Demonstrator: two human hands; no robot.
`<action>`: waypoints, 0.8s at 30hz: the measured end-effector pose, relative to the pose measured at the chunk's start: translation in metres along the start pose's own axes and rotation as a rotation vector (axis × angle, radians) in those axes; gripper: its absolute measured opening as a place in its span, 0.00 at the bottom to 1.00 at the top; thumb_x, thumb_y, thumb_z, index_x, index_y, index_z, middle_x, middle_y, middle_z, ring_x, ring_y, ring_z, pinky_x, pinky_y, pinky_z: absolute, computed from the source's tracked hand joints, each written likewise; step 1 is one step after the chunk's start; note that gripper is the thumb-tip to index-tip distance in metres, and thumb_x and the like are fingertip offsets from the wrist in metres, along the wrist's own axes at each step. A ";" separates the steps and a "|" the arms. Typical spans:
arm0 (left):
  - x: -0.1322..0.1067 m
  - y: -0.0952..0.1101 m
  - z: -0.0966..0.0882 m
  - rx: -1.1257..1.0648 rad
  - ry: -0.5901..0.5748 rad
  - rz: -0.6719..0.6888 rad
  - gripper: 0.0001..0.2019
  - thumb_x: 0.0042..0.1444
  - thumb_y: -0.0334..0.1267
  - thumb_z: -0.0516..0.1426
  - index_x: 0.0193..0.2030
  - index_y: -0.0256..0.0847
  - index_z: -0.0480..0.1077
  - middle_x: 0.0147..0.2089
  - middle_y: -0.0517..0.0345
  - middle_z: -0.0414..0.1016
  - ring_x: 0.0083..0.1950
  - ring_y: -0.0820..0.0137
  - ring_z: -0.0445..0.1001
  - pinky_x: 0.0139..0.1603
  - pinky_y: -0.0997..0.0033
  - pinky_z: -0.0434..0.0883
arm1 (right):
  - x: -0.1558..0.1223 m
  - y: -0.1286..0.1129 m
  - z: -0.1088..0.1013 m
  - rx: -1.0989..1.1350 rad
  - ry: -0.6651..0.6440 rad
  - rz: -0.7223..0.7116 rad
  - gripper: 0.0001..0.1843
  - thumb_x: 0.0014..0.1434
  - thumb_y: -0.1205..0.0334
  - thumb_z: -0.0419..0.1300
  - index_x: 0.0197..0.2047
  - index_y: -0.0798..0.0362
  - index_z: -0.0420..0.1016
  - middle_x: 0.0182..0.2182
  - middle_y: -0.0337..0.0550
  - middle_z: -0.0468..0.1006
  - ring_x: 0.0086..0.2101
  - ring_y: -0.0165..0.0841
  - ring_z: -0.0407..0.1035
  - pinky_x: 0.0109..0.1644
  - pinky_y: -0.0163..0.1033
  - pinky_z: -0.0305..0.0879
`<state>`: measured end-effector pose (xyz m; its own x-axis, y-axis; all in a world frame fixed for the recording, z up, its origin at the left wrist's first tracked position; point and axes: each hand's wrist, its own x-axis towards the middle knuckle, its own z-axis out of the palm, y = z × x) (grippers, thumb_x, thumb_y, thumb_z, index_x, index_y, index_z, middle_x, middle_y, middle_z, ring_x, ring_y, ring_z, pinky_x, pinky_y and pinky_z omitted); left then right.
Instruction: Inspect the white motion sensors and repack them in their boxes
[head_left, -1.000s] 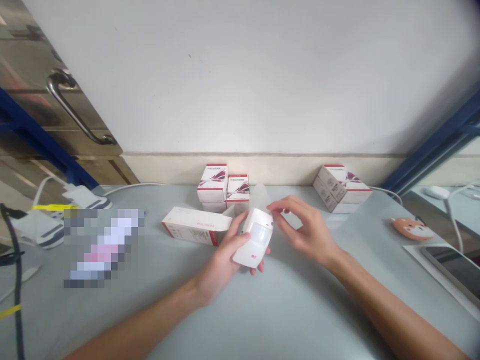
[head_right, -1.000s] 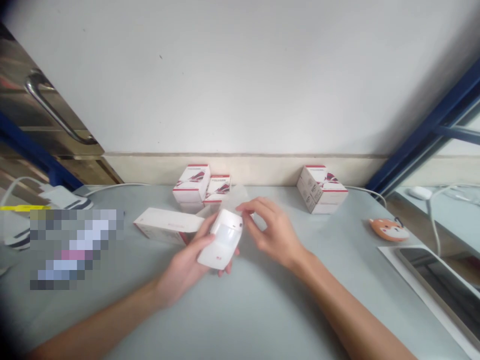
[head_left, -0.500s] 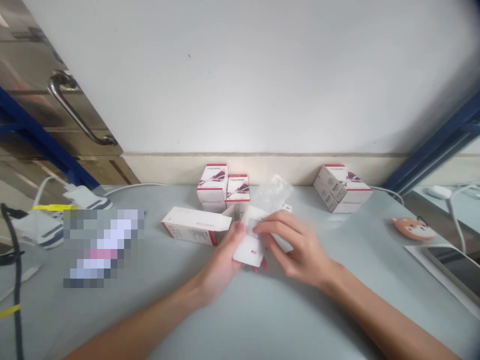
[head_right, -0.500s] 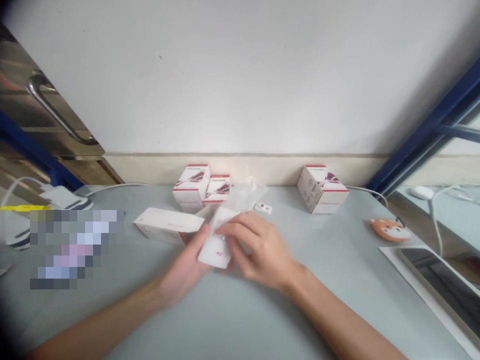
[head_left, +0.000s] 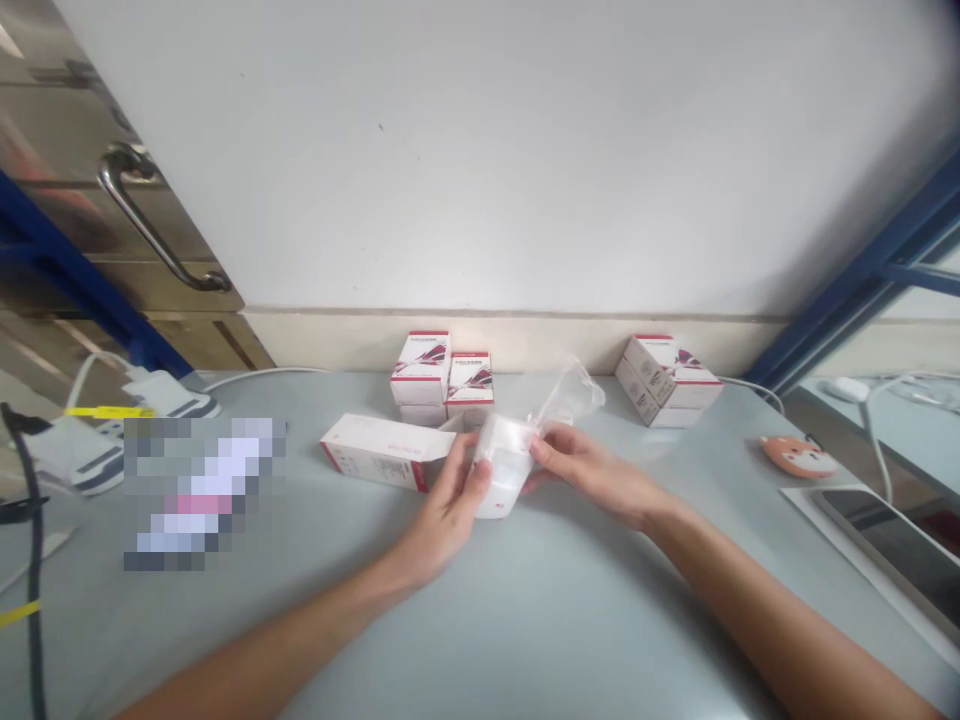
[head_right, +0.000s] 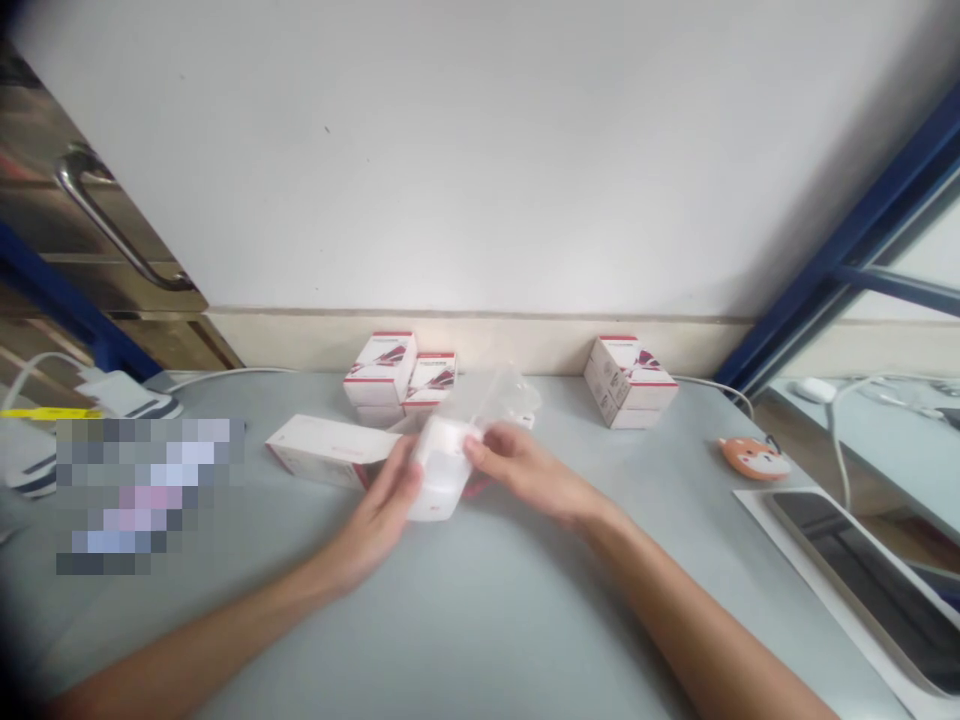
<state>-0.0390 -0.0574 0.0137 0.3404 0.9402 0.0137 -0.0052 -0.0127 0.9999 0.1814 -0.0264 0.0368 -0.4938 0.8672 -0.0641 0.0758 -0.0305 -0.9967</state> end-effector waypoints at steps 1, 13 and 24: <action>0.001 -0.002 0.000 0.025 0.016 0.051 0.26 0.69 0.64 0.53 0.62 0.48 0.64 0.59 0.51 0.80 0.57 0.61 0.79 0.57 0.65 0.74 | 0.000 -0.001 -0.002 -0.010 -0.017 -0.016 0.28 0.67 0.34 0.60 0.50 0.52 0.76 0.47 0.48 0.81 0.46 0.39 0.76 0.60 0.52 0.72; 0.005 -0.011 -0.001 0.201 -0.022 0.250 0.32 0.67 0.47 0.64 0.74 0.47 0.63 0.77 0.49 0.64 0.77 0.53 0.64 0.78 0.55 0.62 | -0.021 -0.019 -0.041 -0.411 0.018 -0.005 0.26 0.60 0.45 0.72 0.59 0.44 0.80 0.51 0.45 0.85 0.51 0.48 0.78 0.54 0.50 0.77; 0.013 -0.012 -0.006 0.241 -0.011 0.263 0.19 0.67 0.45 0.63 0.62 0.44 0.71 0.62 0.48 0.80 0.63 0.58 0.78 0.65 0.59 0.75 | -0.025 -0.027 -0.043 -0.483 -0.156 -0.017 0.28 0.62 0.46 0.70 0.63 0.44 0.78 0.55 0.45 0.83 0.56 0.47 0.75 0.60 0.50 0.75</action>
<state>-0.0399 -0.0435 0.0020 0.3668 0.8903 0.2697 0.1279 -0.3354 0.9334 0.2289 -0.0262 0.0679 -0.6191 0.7800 -0.0913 0.4402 0.2483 -0.8629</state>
